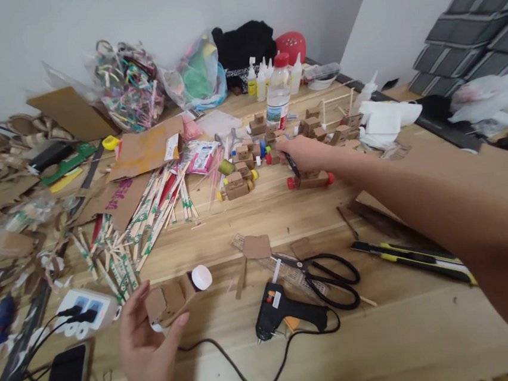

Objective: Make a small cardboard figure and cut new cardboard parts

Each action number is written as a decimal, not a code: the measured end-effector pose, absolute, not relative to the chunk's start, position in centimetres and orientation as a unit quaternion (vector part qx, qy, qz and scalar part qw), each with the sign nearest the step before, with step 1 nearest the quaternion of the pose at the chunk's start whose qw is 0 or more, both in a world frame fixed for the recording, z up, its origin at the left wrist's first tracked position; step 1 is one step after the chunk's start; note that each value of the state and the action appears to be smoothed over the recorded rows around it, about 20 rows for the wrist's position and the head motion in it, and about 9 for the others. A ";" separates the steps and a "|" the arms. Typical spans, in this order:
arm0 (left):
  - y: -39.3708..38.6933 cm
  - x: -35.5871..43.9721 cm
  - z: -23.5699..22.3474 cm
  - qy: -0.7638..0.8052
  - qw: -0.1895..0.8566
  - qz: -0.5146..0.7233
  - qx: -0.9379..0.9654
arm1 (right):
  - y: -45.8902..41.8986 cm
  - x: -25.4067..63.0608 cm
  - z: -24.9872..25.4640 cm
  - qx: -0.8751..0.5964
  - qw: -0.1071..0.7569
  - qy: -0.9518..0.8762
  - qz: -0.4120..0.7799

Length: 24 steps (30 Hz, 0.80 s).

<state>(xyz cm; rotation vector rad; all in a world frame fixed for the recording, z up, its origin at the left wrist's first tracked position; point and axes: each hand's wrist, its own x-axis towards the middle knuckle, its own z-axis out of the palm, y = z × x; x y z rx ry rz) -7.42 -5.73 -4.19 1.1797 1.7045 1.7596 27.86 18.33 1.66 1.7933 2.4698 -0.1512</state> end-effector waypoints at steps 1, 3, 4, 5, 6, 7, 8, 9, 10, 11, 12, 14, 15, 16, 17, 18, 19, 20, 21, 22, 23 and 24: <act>-5.8 -7.4 -4.1 0.611 0.206 0.631 0.431 | 18.4 27.8 1.6 0.581 0.051 0.811 -0.047; -5.8 -7.3 -4.0 0.607 0.197 0.629 0.445 | 18.3 27.3 1.2 0.574 0.063 0.816 -0.039; -5.8 -7.3 -4.0 0.605 0.190 0.629 0.450 | 18.2 27.0 0.9 0.571 0.066 0.818 -0.033; -5.7 -7.2 -4.0 0.604 0.185 0.629 0.453 | 18.0 26.7 0.7 0.567 0.067 0.820 -0.028; -5.7 -7.2 -4.0 0.604 0.181 0.628 0.457 | 17.8 26.4 0.5 0.563 0.067 0.824 -0.023; -5.7 -7.1 -4.1 0.605 0.178 0.626 0.460 | 17.6 26.1 0.4 0.558 0.065 0.827 -0.020; -5.7 -7.1 -4.1 0.606 0.175 0.624 0.462 | 17.5 26.0 0.4 0.552 0.063 0.831 -0.021; -5.7 -7.1 -4.1 0.607 0.173 0.622 0.465 | 17.4 25.9 0.5 0.547 0.062 0.834 -0.025; -5.7 -7.1 -4.1 0.607 0.172 0.619 0.469 | 17.3 25.9 0.8 0.542 0.060 0.837 -0.032; -5.8 -7.1 -4.1 0.605 0.169 0.618 0.473 | 17.3 26.0 1.2 0.539 0.057 0.839 -0.038; -5.8 -7.0 -4.1 0.602 0.166 0.617 0.479 | 17.4 26.2 1.6 0.539 0.052 0.839 -0.042; -5.8 -7.1 -4.1 0.593 0.158 0.620 0.489 | 17.4 26.6 2.3 0.547 0.030 0.836 -0.042; -5.8 -7.1 -4.1 0.588 0.155 0.622 0.493 | 17.3 26.8 2.5 0.550 0.017 0.834 -0.045; -5.8 -7.1 -4.1 0.585 0.153 0.624 0.494 | 17.1 26.8 2.5 0.550 0.008 0.834 -0.053; -5.8 -7.1 -4.2 0.585 0.152 0.625 0.494 | 16.7 26.7 2.2 0.546 0.002 0.835 -0.065; -5.8 -7.1 -4.2 0.587 0.152 0.626 0.491 | 16.2 26.4 1.8 0.540 0.000 0.838 -0.081; -5.8 -7.2 -4.3 0.589 0.150 0.627 0.487 | 15.5 26.1 1.2 0.532 0.002 0.841 -0.098; -5.7 -7.3 -4.3 0.593 0.150 0.627 0.482 | 14.7 25.7 0.5 0.524 0.003 0.844 -0.111; -5.7 -7.4 -4.4 0.597 0.151 0.627 0.478 | 13.8 25.2 -0.2 0.517 0.003 0.847 -0.122; -5.7 -7.5 -4.5 0.599 0.153 0.626 0.476 | 12.9 24.8 -0.8 0.510 0.000 0.850 -0.133; -5.7 -7.6 -4.6 0.600 0.155 0.624 0.476 | 11.9 24.5 -1.3 0.501 -0.006 0.853 -0.143; -5.7 -7.7 -4.7 0.600 0.157 0.622 0.478 | 11.1 24.3 -1.7 0.490 -0.013 0.858 -0.155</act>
